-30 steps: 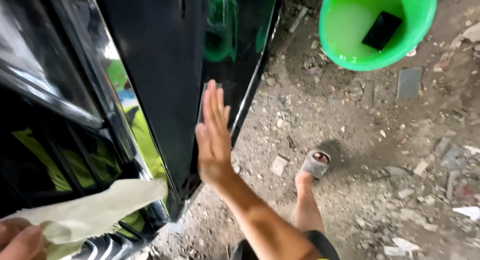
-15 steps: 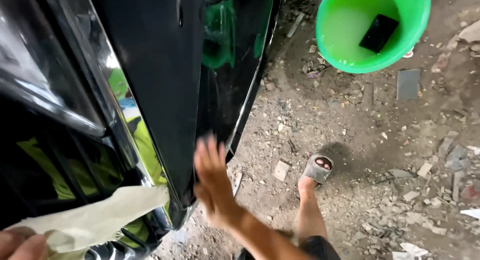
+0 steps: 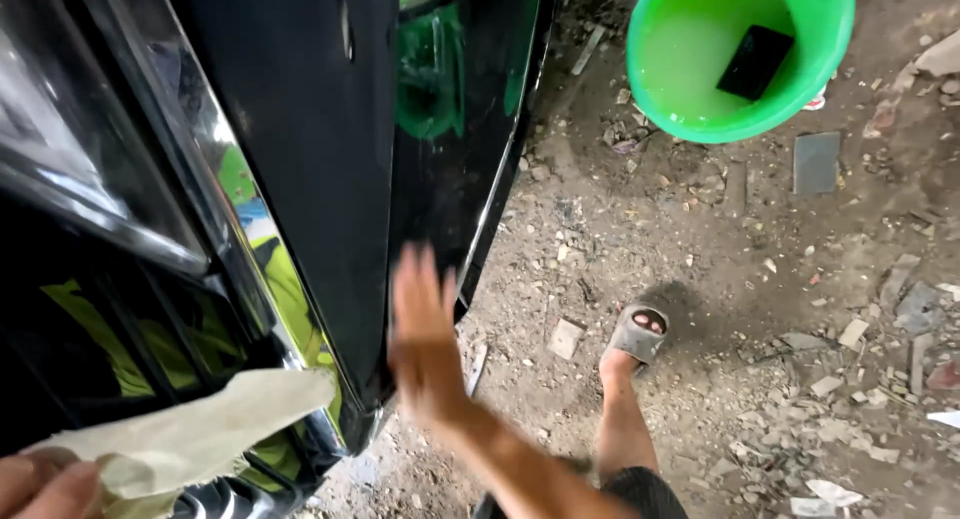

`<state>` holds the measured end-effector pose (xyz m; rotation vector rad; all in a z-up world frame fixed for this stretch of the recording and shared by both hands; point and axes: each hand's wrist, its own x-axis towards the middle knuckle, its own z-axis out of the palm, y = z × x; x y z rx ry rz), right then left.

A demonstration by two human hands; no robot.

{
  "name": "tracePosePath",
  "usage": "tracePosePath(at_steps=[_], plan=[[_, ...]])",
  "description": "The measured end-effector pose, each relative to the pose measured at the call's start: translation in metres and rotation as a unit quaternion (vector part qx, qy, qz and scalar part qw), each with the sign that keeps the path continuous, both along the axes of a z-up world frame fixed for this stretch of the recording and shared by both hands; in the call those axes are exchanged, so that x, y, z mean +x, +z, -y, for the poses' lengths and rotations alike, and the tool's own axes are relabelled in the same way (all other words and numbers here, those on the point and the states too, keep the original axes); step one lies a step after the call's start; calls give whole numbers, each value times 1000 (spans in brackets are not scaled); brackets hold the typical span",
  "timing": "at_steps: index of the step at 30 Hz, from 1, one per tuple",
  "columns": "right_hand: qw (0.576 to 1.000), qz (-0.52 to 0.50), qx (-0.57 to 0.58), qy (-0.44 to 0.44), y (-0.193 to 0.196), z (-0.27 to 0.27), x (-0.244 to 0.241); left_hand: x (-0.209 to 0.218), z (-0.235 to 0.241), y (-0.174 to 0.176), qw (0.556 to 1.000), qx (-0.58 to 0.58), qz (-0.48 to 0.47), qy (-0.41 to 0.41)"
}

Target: Wet sanding a car panel using sandpaper and water from a bucket

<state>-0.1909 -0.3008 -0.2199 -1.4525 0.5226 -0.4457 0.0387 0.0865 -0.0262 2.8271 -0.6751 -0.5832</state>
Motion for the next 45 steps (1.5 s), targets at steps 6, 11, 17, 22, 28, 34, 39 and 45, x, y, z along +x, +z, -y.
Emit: tracePosePath(at_steps=[6, 11, 17, 22, 28, 34, 39, 45], plan=[[985, 91, 69, -128, 10, 40, 34, -52, 113, 30, 920, -1, 106, -377], [972, 31, 198, -118, 38, -33, -18, -73, 146, 37, 931, -30, 125, -341], [980, 94, 106, -139, 2, 28, 4, -69, 220, 74, 855, 280, 163, -405], [970, 22, 20, -243, -26, -14, -10, -86, 232, 77, 873, 63, 205, -439], [939, 70, -21, -337, -33, -35, -3, -68, 238, 63, 857, -57, 190, -476], [918, 126, -76, -367, -67, -40, 0, -58, 244, 67, 832, -63, 184, -519], [959, 89, -67, -262, -107, -16, 10, -58, 253, 69, 829, -54, 167, -530], [959, 153, -148, -190, -82, 10, 13, -61, 254, 68, 823, -90, 177, -532]])
